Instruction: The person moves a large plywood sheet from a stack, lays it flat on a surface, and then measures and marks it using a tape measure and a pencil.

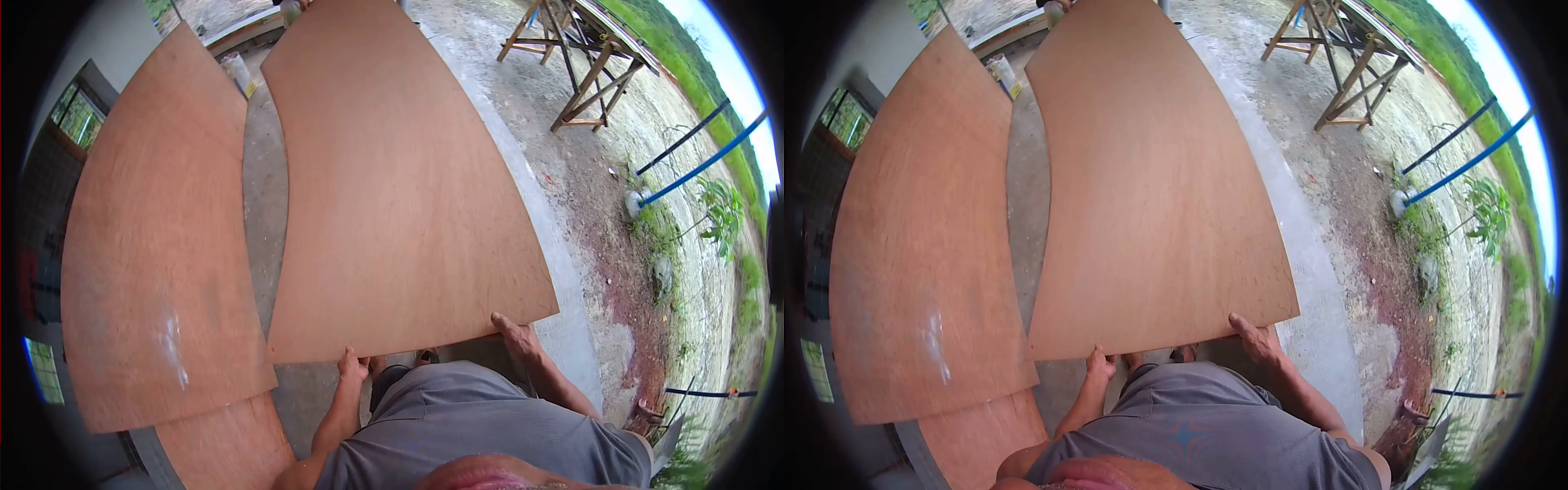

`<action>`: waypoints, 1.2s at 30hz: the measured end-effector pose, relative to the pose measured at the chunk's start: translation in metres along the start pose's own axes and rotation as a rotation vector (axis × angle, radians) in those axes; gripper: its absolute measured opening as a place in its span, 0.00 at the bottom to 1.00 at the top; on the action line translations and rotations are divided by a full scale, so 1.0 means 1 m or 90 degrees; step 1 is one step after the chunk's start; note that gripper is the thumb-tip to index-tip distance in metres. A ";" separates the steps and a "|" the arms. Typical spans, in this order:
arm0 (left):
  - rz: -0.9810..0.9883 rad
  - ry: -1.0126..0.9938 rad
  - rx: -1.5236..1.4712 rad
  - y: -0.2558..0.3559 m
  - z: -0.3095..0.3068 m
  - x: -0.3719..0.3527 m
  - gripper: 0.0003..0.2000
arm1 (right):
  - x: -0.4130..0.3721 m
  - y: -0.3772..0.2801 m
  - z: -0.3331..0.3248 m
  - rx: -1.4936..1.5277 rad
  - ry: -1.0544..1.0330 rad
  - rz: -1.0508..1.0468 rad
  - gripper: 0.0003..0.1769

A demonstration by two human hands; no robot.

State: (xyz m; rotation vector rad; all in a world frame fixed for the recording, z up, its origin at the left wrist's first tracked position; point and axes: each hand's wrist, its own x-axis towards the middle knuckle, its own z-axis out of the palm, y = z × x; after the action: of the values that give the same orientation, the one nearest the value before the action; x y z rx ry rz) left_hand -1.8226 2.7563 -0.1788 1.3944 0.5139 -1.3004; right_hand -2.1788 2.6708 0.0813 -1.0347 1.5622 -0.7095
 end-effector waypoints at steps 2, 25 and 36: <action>0.001 0.002 0.010 0.003 0.001 0.000 0.15 | -0.002 -0.006 0.000 0.037 -0.004 0.021 0.33; -0.046 -0.064 0.165 -0.008 -0.032 0.005 0.16 | -0.033 0.055 -0.038 0.253 -0.004 0.069 0.30; -0.133 -0.147 0.229 -0.071 -0.075 -0.018 0.17 | -0.074 0.126 -0.090 0.295 0.012 0.005 0.33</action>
State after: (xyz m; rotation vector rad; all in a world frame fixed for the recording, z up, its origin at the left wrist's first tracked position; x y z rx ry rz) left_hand -1.8584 2.8498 -0.2077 1.4823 0.2809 -1.7657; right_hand -2.2939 2.7862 0.0275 -0.6768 1.3285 -1.0189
